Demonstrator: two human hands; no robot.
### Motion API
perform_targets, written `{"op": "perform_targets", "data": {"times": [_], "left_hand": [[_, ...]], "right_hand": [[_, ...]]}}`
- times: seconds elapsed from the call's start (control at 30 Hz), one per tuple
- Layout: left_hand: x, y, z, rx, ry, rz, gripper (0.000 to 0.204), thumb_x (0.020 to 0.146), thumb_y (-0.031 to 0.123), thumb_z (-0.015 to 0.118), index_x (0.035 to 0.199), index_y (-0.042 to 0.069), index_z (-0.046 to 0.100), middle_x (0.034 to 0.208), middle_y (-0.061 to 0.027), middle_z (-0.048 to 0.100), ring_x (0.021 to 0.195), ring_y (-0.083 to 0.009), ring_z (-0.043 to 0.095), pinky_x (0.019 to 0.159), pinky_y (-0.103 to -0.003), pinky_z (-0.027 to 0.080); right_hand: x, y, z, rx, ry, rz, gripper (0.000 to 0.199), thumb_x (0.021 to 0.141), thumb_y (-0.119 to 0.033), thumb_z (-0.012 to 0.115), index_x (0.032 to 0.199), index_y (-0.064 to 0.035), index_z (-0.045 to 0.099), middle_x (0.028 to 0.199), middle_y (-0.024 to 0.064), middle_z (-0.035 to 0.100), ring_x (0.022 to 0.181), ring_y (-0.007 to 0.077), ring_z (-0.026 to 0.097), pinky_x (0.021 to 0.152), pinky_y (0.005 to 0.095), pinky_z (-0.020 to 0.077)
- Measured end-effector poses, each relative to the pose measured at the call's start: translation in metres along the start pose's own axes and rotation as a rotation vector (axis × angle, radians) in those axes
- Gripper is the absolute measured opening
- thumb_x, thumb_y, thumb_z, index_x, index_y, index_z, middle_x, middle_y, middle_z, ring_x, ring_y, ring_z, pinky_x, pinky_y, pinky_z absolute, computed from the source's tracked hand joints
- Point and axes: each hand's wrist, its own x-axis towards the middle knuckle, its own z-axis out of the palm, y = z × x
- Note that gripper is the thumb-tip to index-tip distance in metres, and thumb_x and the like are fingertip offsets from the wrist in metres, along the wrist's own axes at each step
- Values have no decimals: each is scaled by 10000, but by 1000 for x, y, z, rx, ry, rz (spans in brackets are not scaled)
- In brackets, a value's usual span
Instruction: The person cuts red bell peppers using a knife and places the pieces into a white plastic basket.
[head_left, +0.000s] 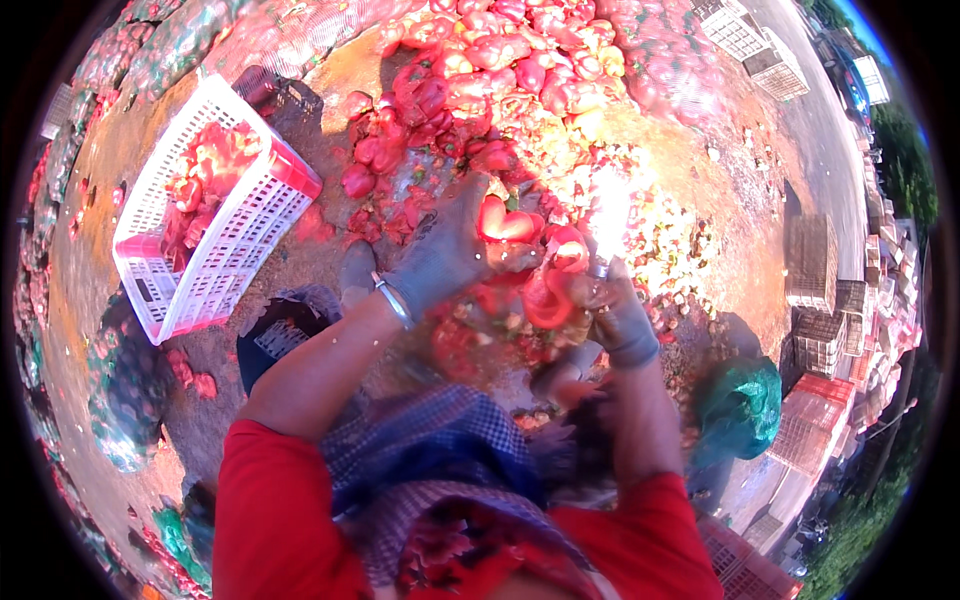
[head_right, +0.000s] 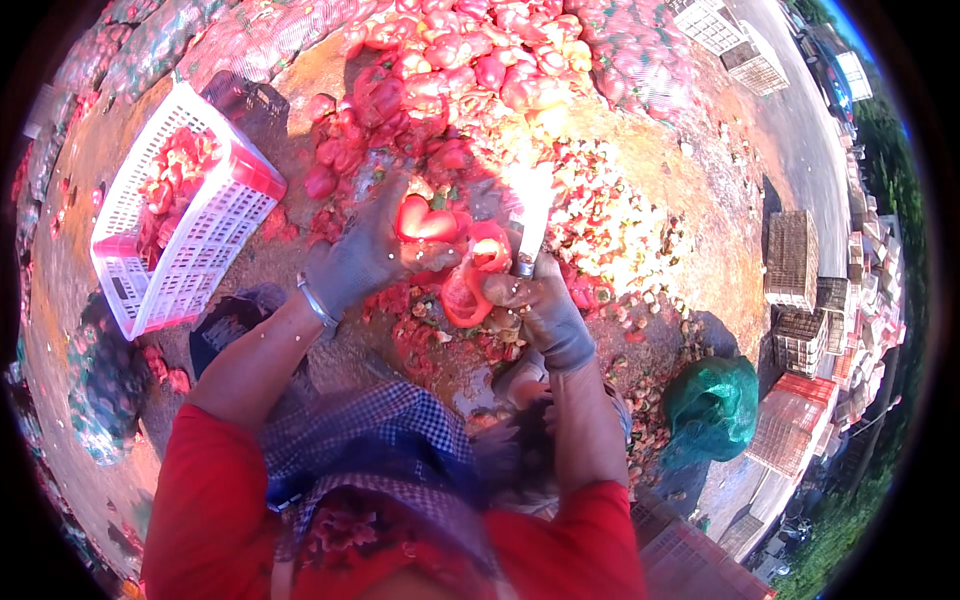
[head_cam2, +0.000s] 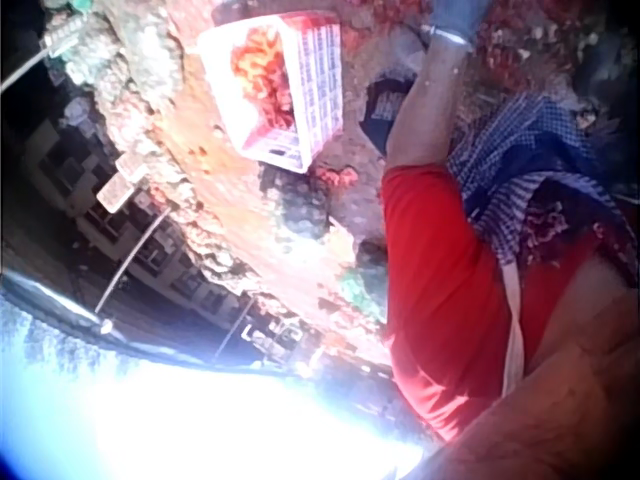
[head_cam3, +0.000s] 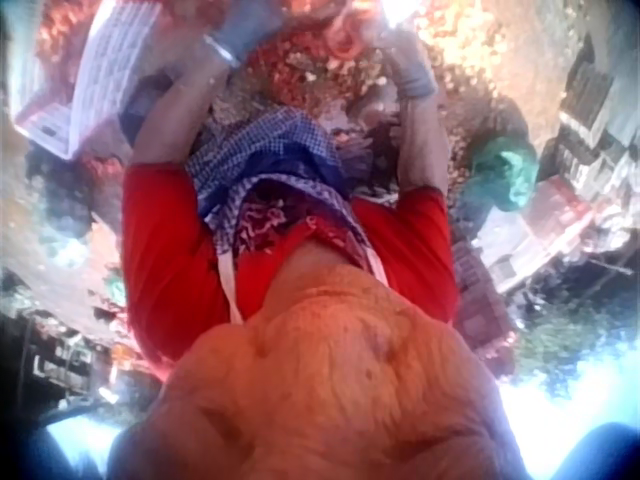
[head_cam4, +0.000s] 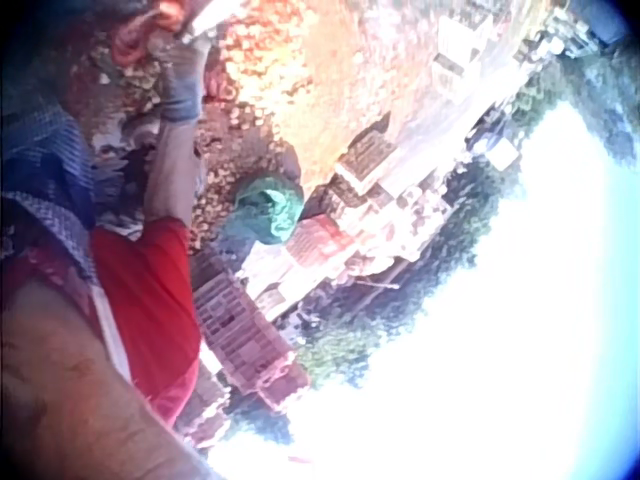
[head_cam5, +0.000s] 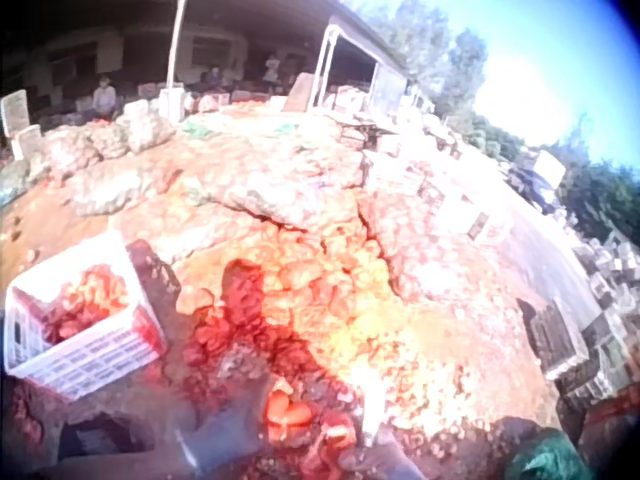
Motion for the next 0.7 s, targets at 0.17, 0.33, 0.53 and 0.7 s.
{"op": "perform_targets", "data": {"times": [0.17, 0.33, 0.53, 0.7], "left_hand": [[-7, 0, -7, -89, -110, -106, 1104, 703, 554, 792, 1428, -87, 259, 1405, -302, 382, 1307, -414, 406, 1078, -468, 353], [-14, -21, 10, -37, -167, -93, 1075, 708, 548, 790, 1444, -27, 258, 1380, -265, 416, 1311, -387, 415, 1079, -461, 359], [-18, -9, 16, 162, -277, -162, 1062, 729, 515, 791, 1458, 5, 210, 1326, -237, 465, 1255, -378, 468, 1021, -449, 420], [-28, -14, 31, -13, -159, -255, 986, 723, 496, 804, 1402, -3, 292, 1252, -217, 522, 1155, -370, 548, 968, -432, 455]], "right_hand": [[13, 12, 4, -161, 31, -79, 589, 797, -37, 757, 1311, 7, 472, 1023, 59, 658, 794, 121, 628, 647, 249, 509], [19, 18, 8, -352, 78, -134, 557, 817, -83, 764, 1292, 21, 492, 1049, 66, 661, 948, 140, 627, 869, 299, 516], [26, 41, 7, -862, 197, -407, 384, 833, -173, 757, 1132, -3, 587, 872, 78, 659, 807, 129, 639, 714, 326, 508], [20, 37, 12, -970, 321, -472, 277, 874, -190, 712, 1045, 8, 622, 731, 91, 642, 675, 149, 644, 612, 333, 496]]}}
